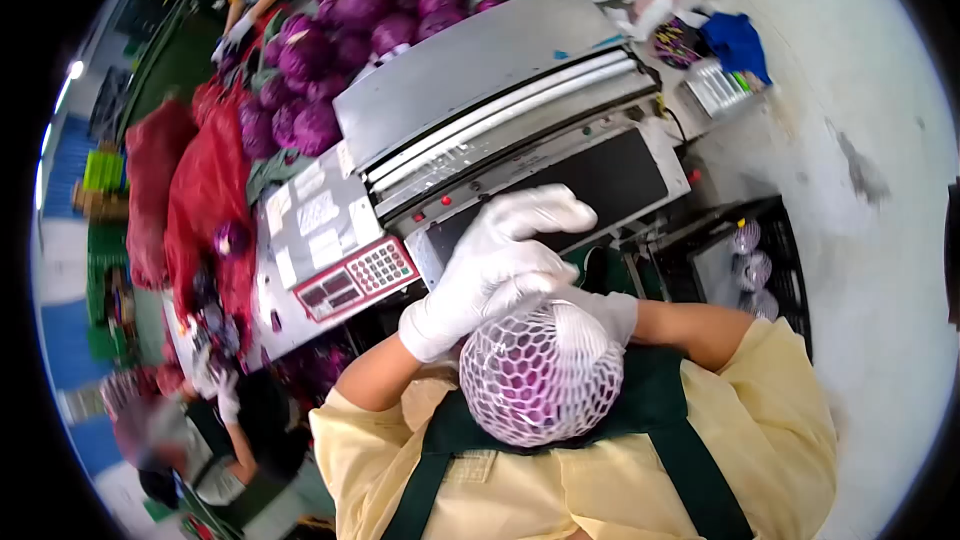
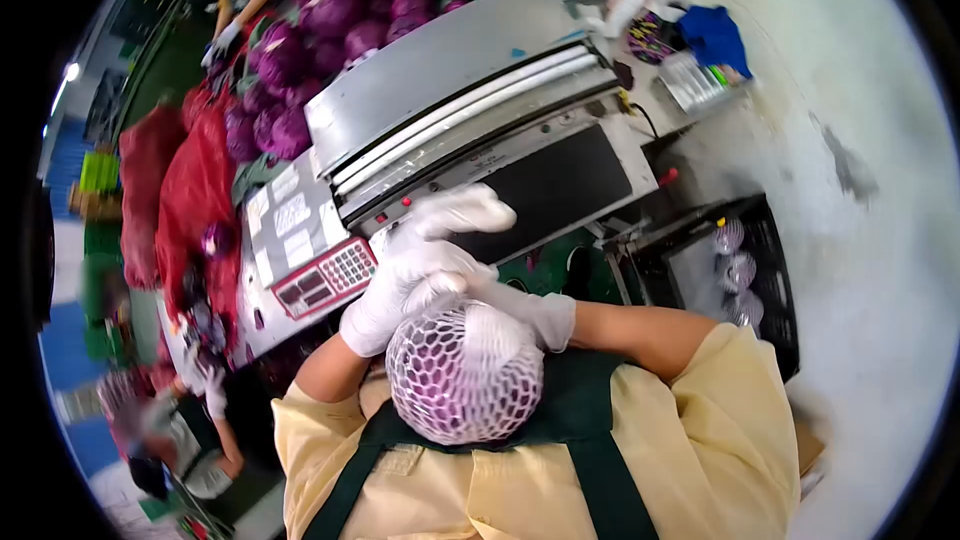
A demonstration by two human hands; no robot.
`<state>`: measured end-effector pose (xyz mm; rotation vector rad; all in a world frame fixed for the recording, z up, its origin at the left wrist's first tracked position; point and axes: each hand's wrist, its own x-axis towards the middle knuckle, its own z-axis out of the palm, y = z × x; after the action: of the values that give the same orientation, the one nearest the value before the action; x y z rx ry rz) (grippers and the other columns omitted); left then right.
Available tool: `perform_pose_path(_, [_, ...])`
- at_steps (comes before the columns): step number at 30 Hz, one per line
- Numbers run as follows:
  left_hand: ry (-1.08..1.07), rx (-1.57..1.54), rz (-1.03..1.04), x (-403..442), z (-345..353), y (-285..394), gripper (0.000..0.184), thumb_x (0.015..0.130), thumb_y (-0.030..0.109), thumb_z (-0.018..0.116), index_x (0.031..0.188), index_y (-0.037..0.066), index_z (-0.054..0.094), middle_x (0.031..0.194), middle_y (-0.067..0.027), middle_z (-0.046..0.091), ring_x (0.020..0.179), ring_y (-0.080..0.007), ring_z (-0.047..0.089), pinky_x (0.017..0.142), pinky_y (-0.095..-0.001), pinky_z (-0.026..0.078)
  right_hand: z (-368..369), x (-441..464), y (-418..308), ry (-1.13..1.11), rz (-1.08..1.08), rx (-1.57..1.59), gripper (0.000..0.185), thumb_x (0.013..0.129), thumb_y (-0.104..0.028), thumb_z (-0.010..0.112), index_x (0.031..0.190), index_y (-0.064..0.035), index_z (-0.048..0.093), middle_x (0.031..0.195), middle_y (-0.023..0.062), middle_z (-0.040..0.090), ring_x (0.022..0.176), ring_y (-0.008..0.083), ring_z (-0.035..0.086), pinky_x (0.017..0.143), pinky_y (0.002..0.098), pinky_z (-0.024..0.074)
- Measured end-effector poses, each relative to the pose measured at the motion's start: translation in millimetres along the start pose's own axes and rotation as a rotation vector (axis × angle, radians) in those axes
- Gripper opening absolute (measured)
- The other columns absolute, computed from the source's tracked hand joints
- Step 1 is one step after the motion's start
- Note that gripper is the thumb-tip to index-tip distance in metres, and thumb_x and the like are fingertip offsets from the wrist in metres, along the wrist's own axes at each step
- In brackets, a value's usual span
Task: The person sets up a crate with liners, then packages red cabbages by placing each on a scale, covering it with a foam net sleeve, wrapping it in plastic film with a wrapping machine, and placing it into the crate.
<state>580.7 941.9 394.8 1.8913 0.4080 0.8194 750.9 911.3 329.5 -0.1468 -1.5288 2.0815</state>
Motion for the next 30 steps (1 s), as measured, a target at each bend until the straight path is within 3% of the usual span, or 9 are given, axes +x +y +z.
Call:
perform_pose_path(1, [-0.151, -0.479, -0.452, -1.8, -0.5, -1.0, 0.024, 0.092, 0.025, 0.062, 0.097, 0.001, 0.061, 0.108, -0.0087, 0.06, 0.107, -0.0244, 0.056, 0.095, -0.0375, 0.042, 0.6, 0.9, 4.4, 0.016, -0.056, 0.213, 0.038, 0.086, -0.005, 0.061, 0.122, -0.0016, 0.05, 0.111, 0.0078, 0.058, 0.1, 0.0136, 0.057, 0.088, 0.0291, 0.0461])
perform_pose_path(5, [-0.034, -0.806, -0.656, 15.2, 2.2, 9.2, 0.023, 0.089, 0.018, 0.066, 0.102, 0.002, 0.056, 0.101, -0.0048, 0.057, 0.093, -0.0153, 0.056, 0.084, -0.0297, 0.046, -29.3, -9.8, 45.2, 0.172, 0.018, -0.402, 0.029, 0.099, -0.027, 0.046, 0.113, -0.0055, 0.058, 0.089, 0.0044, 0.059, 0.088, 0.0149, 0.058, 0.071, 0.0264, 0.0472])
perform_pose_path(7, [0.047, -0.788, -0.628, 44.5, 12.9, 8.0, 0.018, 0.089, 0.011, 0.064, 0.103, 0.004, 0.057, 0.101, -0.0036, 0.058, 0.081, -0.0107, 0.056, 0.076, -0.0262, 0.048, -36.8, -39.5, -1.5, 0.294, 0.47, 0.145, 0.034, 0.1, -0.031, 0.042, 0.117, -0.0067, 0.057, 0.098, 0.0044, 0.062, 0.09, 0.0214, 0.061, 0.073, 0.0328, 0.0483])
perform_pose_path(9, [0.053, -0.555, -0.924, 68.9, 11.7, -12.9, 0.018, 0.089, 0.008, 0.063, 0.105, 0.004, 0.058, 0.1, -0.003, 0.059, 0.069, -0.0067, 0.054, 0.065, -0.0221, 0.046, -42.7, -76.8, -39.5, 0.213, 0.319, 0.586, 0.06, 0.098, -0.056, 0.034, 0.134, -0.0094, 0.046, 0.134, 0.0134, 0.053, 0.118, 0.028, 0.054, 0.096, 0.0365, 0.0441])
perform_pose_path(13, [0.448, -0.345, -0.843, 143.1, 73.2, -91.6, 0.019, 0.095, 0.014, 0.058, 0.113, 0.01, 0.059, 0.087, 0.0004, 0.062, 0.065, -0.0041, 0.05, 0.06, -0.0193, 0.042, -46.7, -124.0, -53.1, 0.436, 0.023, 0.882, 0.056, 0.099, -0.049, 0.042, 0.133, -0.0049, 0.044, 0.135, 0.0104, 0.052, 0.123, 0.0186, 0.049, 0.105, 0.033, 0.0374])
perform_pose_path(18, [0.445, -0.463, -0.778, 239.9, 188.4, -118.6, 0.022, 0.096, 0.019, 0.056, 0.116, 0.01, 0.057, 0.092, -0.0018, 0.062, 0.078, -0.0091, 0.057, 0.071, -0.024, 0.047, -135.2, -305.0, -20.6, 0.942, -0.178, -0.603, 0.038, 0.094, -0.033, 0.054, 0.117, -0.0038, 0.054, 0.125, 0.0082, 0.059, 0.111, 0.0135, 0.056, 0.099, 0.0336, 0.0429])
perform_pose_path(20, [0.298, -0.486, -0.815, 248.0, 217.4, -139.9, 0.023, 0.096, 0.02, 0.056, 0.115, 0.009, 0.058, 0.091, -0.0021, 0.063, 0.077, -0.0102, 0.057, 0.073, -0.0246, 0.047, -138.9, -403.0, -9.0, 1.254, -0.25, -0.384, 0.045, 0.094, -0.039, 0.048, 0.122, -0.0044, 0.053, 0.126, 0.0105, 0.058, 0.116, 0.0203, 0.054, 0.103, 0.0406, 0.0406])
perform_pose_path(23, [0.208, -0.492, -1.013, 250.6, 245.6, -158.5, 0.025, 0.097, 0.025, 0.055, 0.114, 0.008, 0.059, 0.091, -0.0033, 0.063, 0.079, -0.012, 0.059, 0.076, -0.0269, 0.049, -158.4, -553.5, 43.7, 1.309, -0.828, 1.129, 0.059, 0.092, -0.05, 0.044, 0.129, -0.0052, 0.051, 0.13, 0.013, 0.056, 0.12, 0.0297, 0.051, 0.106, 0.0505, 0.0369])
perform_pose_path(30, [0.33, -0.402, -1.315, 264.5, 288.6, -176.6, 0.023, 0.096, 0.025, 0.055, 0.111, 0.008, 0.057, 0.087, -0.0043, 0.061, 0.076, -0.0139, 0.058, 0.069, -0.0273, 0.049, -182.7, -754.8, 103.2, 2.15, -0.582, 1.206, 0.068, 0.086, -0.067, 0.044, 0.139, -0.0234, 0.046, 0.143, 0.0029, 0.046, 0.132, 0.0255, 0.04, 0.109, 0.0512, 0.0283])
